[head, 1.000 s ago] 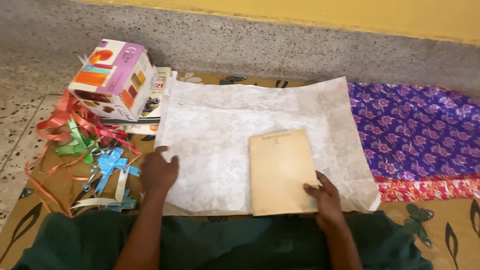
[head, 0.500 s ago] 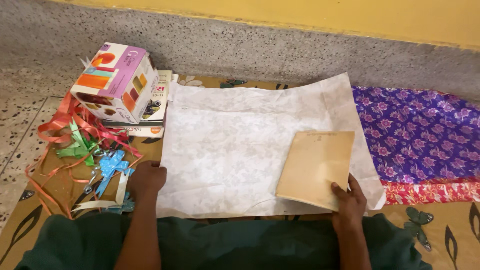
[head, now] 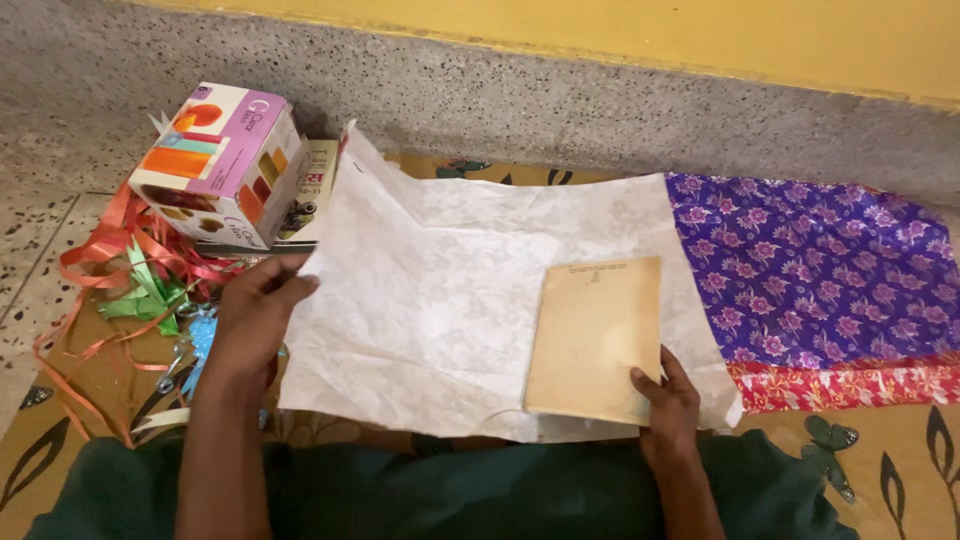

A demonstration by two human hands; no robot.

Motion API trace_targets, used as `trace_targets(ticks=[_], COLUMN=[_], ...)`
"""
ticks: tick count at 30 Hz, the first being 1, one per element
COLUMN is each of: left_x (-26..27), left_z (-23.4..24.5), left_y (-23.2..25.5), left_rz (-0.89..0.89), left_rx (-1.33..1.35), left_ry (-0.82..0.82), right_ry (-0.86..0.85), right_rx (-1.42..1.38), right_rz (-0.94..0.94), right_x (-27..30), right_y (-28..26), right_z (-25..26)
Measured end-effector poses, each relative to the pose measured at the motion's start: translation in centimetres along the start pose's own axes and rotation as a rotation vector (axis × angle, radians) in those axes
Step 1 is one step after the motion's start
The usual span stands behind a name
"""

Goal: The person unfolds and smooths a red floral wrapping sheet, then unfolds a white sheet and places a book on it. The person adjusts the book's position on the white sheet but does not complete the wrapping.

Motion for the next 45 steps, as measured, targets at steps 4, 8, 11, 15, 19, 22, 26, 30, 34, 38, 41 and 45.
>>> trace_targets(ticks=[4,8,11,15,19,22,26,30,34,38,41,45], left_x=[2.0,4.0,6.5,11.9,14.0,14.5,14.2,13.7,13.6,13.8,14.4,13.4], left_z=[-4.9,-13.1,-19.8,-26.3,-28.6,-28.9,-28.6,-28.5,-28.3,-28.0,-27.6,-26.5], left_y=[1.8,2.4,-0.4,-1.2,-5.3,-7.5,-8.7,-9.6,-9.7,-9.2,-8.6,-8.0], left_rz=[0.063,-0.117,0.034,-0.465,-0.494,-0.54,-0.536,-0.4,-0.324,-0.322,-0.353,-0.361], left_rx=[0.034,0.019,-0.067,-0.283,-0.344,-0.349,-0.316,-0.412,-0.441,-0.474,-0.499,-0.555], left_ry=[-0.114,-0.296,-0.434,-0.616,-0.699,-0.7,-0.695,-0.711,-0.717,-0.728,-0.686,-0.521], right_ry=[-0.011,-0.043,-0.021,-0.049,-0.06,-0.048,-0.021,-0.029,-0.026,-0.031,-0.021,-0.015], right_rx=[0.019,0.008,0.013,-0.028,-0.046,0.086,0.077,0.044,0.036,0.014,0.027,0.038], right_rz=[-0.056,-0.033,-0.062,-0.066,-0.041,-0.068,-0.067,-0.087,-0.08,-0.078,-0.092,-0.104], right_x=[0.5,0.5,0.3,0.0,-0.2,0.0,0.0,0.1,0.0,0.0,0.1,0.3], right_y=[0.2,0.1,0.6,1.0,0.9,1.0,0.9,0.9,1.0,1.1,1.0,0.7], right_z=[-0.8,-1.0,-0.5,-0.2,0.0,0.1,-0.3,-0.3,-0.1,-0.2,-0.2,-0.5])
Point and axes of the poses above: each hand's wrist, its own x-axis away from the middle knuckle, its own z-axis out of the back of the hand, y = z × x, the point moved 7 cm from there along -x, towards the middle knuckle, and after that the axes turned 8 degrees about z, right-handed, at the moved point
